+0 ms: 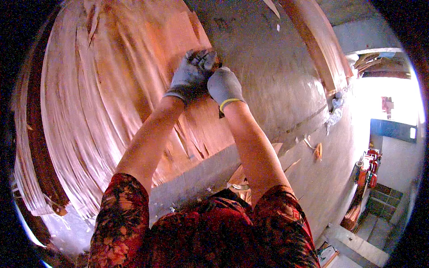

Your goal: The person uses a utility knife to trim and smooth the edges of thin wooden veneer sheets. They then apply small pieces of white tape to secure the veneer onto a large, curved wooden structure, pressing down to ensure adhesion. The person also lifts and adjusts the veneer sheets to align them properly.

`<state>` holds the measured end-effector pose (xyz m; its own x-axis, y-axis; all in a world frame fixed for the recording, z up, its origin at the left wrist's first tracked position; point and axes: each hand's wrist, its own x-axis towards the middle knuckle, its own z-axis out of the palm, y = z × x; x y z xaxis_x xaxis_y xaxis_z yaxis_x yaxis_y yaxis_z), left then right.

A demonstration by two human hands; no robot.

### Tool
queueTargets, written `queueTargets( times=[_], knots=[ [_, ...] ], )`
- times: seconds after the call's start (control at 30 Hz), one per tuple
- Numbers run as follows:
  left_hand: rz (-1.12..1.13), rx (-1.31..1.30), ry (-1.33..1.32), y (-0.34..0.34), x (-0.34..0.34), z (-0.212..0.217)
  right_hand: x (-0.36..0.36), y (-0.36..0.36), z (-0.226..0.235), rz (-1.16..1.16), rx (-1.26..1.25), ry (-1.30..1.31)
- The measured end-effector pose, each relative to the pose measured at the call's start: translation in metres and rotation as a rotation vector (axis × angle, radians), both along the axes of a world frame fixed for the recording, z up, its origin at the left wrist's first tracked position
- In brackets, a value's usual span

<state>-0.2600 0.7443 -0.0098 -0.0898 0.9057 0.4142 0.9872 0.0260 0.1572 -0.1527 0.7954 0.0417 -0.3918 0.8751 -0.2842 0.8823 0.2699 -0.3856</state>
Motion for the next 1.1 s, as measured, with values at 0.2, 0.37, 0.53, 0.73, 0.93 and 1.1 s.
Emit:
queueTargets(
  times=[0.2,0.37,0.53,0.73,0.93,1.1],
  knots=[
    [0.029,-0.045,0.09,0.003,0.0,-0.003,0.021,-0.04,0.021,0.15,0.097,-0.16],
    [-0.009,-0.025,-0.061,0.001,0.0,0.005,0.031,-0.057,0.017,0.104,0.066,-0.123],
    [0.033,-0.067,-0.045,-0.003,0.005,0.017,0.05,-0.07,0.012,0.233,0.203,-0.126],
    [0.101,-0.174,-0.059,0.001,0.007,0.022,0.093,-0.108,-0.001,0.492,0.402,-0.374],
    [0.098,-0.091,-0.031,0.003,0.005,0.013,0.14,-0.143,0.002,0.311,0.079,-0.284],
    [0.063,-0.107,0.012,0.004,0.0,0.01,0.174,-0.159,0.01,0.445,-0.023,-0.356]
  ],
)
